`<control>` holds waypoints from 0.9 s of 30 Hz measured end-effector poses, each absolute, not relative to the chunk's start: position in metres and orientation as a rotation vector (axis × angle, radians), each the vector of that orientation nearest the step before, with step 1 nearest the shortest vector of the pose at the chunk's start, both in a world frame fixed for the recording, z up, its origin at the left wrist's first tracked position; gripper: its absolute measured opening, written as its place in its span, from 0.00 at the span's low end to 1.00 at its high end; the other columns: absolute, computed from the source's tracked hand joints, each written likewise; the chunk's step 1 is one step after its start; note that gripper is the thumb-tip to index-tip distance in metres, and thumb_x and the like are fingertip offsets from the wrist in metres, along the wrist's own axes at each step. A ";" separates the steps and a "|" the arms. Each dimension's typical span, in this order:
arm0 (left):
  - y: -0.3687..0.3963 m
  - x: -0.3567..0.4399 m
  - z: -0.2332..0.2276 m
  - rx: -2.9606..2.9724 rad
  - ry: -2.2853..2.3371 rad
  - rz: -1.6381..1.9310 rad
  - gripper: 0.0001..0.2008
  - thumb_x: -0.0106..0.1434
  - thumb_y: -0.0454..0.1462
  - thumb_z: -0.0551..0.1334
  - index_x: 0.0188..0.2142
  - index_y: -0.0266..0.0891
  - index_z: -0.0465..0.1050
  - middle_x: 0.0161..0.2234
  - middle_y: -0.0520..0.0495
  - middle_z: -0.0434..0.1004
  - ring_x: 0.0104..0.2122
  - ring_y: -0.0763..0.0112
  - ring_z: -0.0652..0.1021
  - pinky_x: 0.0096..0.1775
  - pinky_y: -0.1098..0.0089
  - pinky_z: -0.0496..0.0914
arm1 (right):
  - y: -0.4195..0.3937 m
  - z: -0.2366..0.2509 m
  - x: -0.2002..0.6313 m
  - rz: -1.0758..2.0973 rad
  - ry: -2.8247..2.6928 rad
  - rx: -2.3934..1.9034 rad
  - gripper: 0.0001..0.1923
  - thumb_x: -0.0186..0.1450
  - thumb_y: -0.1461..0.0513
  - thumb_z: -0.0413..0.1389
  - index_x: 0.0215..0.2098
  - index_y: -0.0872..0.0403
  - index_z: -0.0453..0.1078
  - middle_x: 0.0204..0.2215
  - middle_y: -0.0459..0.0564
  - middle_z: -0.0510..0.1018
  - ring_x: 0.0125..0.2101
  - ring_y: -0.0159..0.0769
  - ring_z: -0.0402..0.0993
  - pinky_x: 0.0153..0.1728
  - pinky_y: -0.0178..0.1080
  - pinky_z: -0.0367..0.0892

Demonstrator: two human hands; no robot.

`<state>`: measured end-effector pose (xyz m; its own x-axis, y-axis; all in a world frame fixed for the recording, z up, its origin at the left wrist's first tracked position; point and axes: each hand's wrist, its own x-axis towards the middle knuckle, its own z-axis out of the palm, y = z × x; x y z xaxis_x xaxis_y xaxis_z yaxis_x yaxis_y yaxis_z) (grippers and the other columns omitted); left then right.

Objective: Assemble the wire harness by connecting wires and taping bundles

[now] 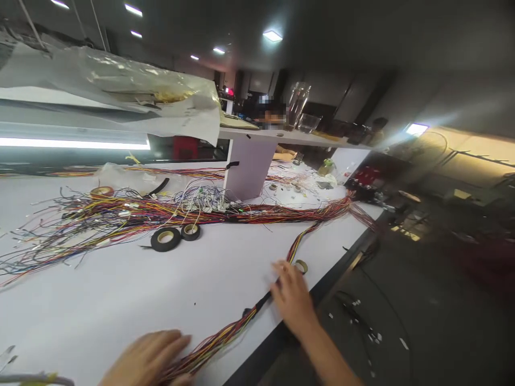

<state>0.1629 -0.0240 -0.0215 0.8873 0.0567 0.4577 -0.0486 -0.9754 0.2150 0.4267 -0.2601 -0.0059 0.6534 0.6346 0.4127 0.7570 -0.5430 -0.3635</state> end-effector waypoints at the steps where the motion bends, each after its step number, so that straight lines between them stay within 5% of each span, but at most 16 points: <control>1: -0.048 0.185 -0.022 2.826 0.028 0.592 0.21 0.54 0.49 0.64 0.48 0.52 0.72 0.40 0.48 0.82 0.35 0.57 0.79 0.34 0.60 0.73 | -0.281 -0.012 0.449 -0.378 -0.927 -2.479 0.20 0.64 0.63 0.51 0.55 0.49 0.65 0.52 0.58 0.69 0.53 0.50 0.64 0.55 0.57 0.60; 3: -0.083 0.225 -0.018 2.830 0.131 0.403 0.20 0.53 0.50 0.65 0.43 0.45 0.74 0.41 0.43 0.79 0.39 0.53 0.77 0.42 0.54 0.71 | -0.313 -0.024 0.484 -0.371 -0.853 -2.588 0.18 0.64 0.61 0.51 0.52 0.51 0.68 0.50 0.57 0.69 0.50 0.49 0.67 0.51 0.54 0.64; 6: -0.100 0.261 -0.005 2.834 0.160 0.065 0.07 0.61 0.40 0.59 0.34 0.41 0.73 0.37 0.41 0.77 0.38 0.53 0.77 0.39 0.55 0.69 | -0.330 -0.028 0.514 -0.286 -0.956 -2.592 0.14 0.66 0.62 0.48 0.43 0.55 0.73 0.43 0.57 0.71 0.44 0.46 0.71 0.47 0.49 0.68; 9: -0.088 0.269 0.007 2.689 0.349 -0.145 0.10 0.66 0.36 0.50 0.36 0.39 0.69 0.35 0.41 0.76 0.34 0.56 0.78 0.35 0.60 0.67 | -0.307 -0.017 0.530 -0.234 -1.059 -2.538 0.14 0.68 0.61 0.46 0.43 0.56 0.73 0.44 0.57 0.71 0.44 0.43 0.70 0.48 0.46 0.67; 14: -0.060 0.268 0.018 2.156 0.575 -0.235 0.17 0.68 0.48 0.46 0.40 0.42 0.67 0.26 0.51 0.71 0.26 0.66 0.73 0.28 0.68 0.62 | -0.237 0.001 0.539 -0.082 -1.334 -2.393 0.16 0.65 0.67 0.51 0.49 0.50 0.70 0.45 0.49 0.75 0.46 0.37 0.70 0.50 0.40 0.65; 19: -0.046 0.273 0.028 1.511 0.576 -0.476 0.24 0.62 0.56 0.52 0.37 0.39 0.69 0.19 0.60 0.56 0.15 0.79 0.52 0.19 0.74 0.46 | -0.229 0.007 0.510 -0.146 -1.200 -2.267 0.14 0.66 0.67 0.46 0.44 0.53 0.72 0.52 0.53 0.71 0.51 0.41 0.66 0.54 0.44 0.61; 23: -0.041 0.270 0.036 1.161 0.536 -0.542 0.21 0.58 0.54 0.59 0.33 0.38 0.68 0.16 0.61 0.55 0.14 0.81 0.47 0.18 0.74 0.40 | -0.250 0.004 0.454 0.491 -0.641 -1.882 0.08 0.65 0.60 0.51 0.38 0.54 0.70 0.37 0.52 0.75 0.33 0.37 0.73 0.30 0.38 0.68; 27: -0.042 0.268 0.036 0.992 0.542 -0.628 0.19 0.54 0.52 0.63 0.33 0.38 0.69 0.12 0.62 0.52 0.13 0.82 0.44 0.16 0.75 0.38 | -0.244 0.002 0.407 1.099 -0.320 -1.229 0.19 0.62 0.55 0.58 0.49 0.52 0.65 0.48 0.53 0.71 0.38 0.36 0.74 0.25 0.33 0.66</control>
